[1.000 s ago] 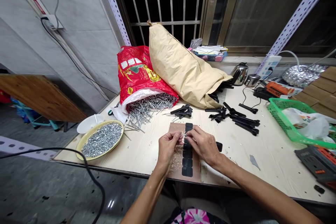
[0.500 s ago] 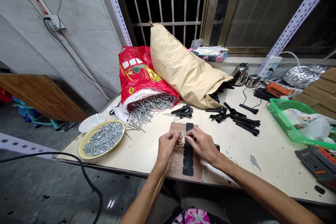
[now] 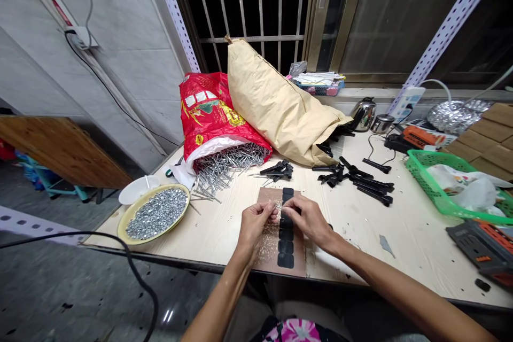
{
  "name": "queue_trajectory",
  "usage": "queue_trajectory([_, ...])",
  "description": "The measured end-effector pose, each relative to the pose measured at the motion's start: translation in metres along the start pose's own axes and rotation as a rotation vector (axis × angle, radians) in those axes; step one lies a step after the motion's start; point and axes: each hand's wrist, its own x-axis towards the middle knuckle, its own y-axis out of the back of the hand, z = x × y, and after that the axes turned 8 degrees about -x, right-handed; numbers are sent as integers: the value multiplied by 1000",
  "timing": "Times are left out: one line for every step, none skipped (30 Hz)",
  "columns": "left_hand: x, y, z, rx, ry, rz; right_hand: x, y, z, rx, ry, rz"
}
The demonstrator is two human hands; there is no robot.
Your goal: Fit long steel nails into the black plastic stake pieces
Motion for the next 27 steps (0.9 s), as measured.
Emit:
queue_trajectory([1, 0, 0, 8, 3, 0, 1, -1, 0, 46, -36, -18])
queue_trajectory([1, 0, 0, 16, 7, 0, 1, -1, 0, 72, -58, -34])
queue_trajectory([1, 1, 1, 23, 13, 0, 1, -2, 0, 77, -63, -42])
queue_trajectory([2, 1, 1, 27, 23, 3, 1, -2, 1, 64, -49, -39])
queue_trajectory([2, 1, 1, 29, 33, 7, 1, -2, 1, 43, -22, -33])
queue_trajectory([1, 1, 1, 27, 42, 13, 0, -2, 2, 23, 7, -24])
queue_trajectory([1, 1, 1, 24, 49, 20, 0, -1, 3, 8, 30, -20])
queue_trajectory([0, 1, 2, 20, 53, 26, 0, 0, 4, -1, 43, -19])
queue_trajectory([0, 0, 2, 14, 56, 31, 0, 1, 5, -7, 49, -21])
queue_trajectory([0, -1, 2, 7, 56, 32, -1, 2, 6, -10, 51, -23])
queue_trajectory([-1, -2, 2, 3, 55, 29, -1, 3, 7, -12, 50, -20])
queue_trajectory([-1, -3, 2, 2, 51, 22, -1, 4, 8, -14, 48, -13])
queue_trajectory([-1, -3, 1, 8, 45, 13, -1, 4, 8, -15, 46, -7])
queue_trajectory([0, -4, 1, 19, 36, 7, -2, 4, 9, -19, 45, -2])
queue_trajectory([0, -4, 1, 34, 28, 3, -2, 4, 9, -26, 46, 1])
queue_trajectory([0, -4, 0, 48, 21, 3, -3, 4, 10, -39, 47, 4])
queue_trajectory([0, -3, 0, 57, 15, 5, -4, 4, 10, -55, 49, 5])
queue_trajectory([1, -3, 0, 61, 13, 5, -4, 3, 10, -73, 51, 4])
queue_trajectory([1, -3, -1, 58, 12, 4, -5, 3, 10, -90, 52, 5])
queue_trajectory([1, -2, -2, 53, 11, 0, -5, 4, 11, -102, 52, 5])
queue_trajectory([1, -2, -2, 50, 11, -6, -5, 4, 11, -112, 49, 8])
queue_trajectory([1, -2, -3, 48, 9, -11, -5, 4, 11, -118, 48, 9])
queue_trajectory([1, -2, -4, 48, 8, -16, -5, 5, 11, -125, 46, 11])
queue_trajectory([2, -2, -4, 49, 8, -19, -5, 5, 11, -131, 46, 13])
queue_trajectory([2, -2, -5, 51, 11, -17, -5, 6, 11, -137, 46, 14])
queue_trajectory([3, -2, -5, 53, 15, -9, -5, 6, 12, -143, 48, 12])
queue_trajectory([3, -1, -5, 57, 20, 8, -6, 7, 13, -148, 51, 13])
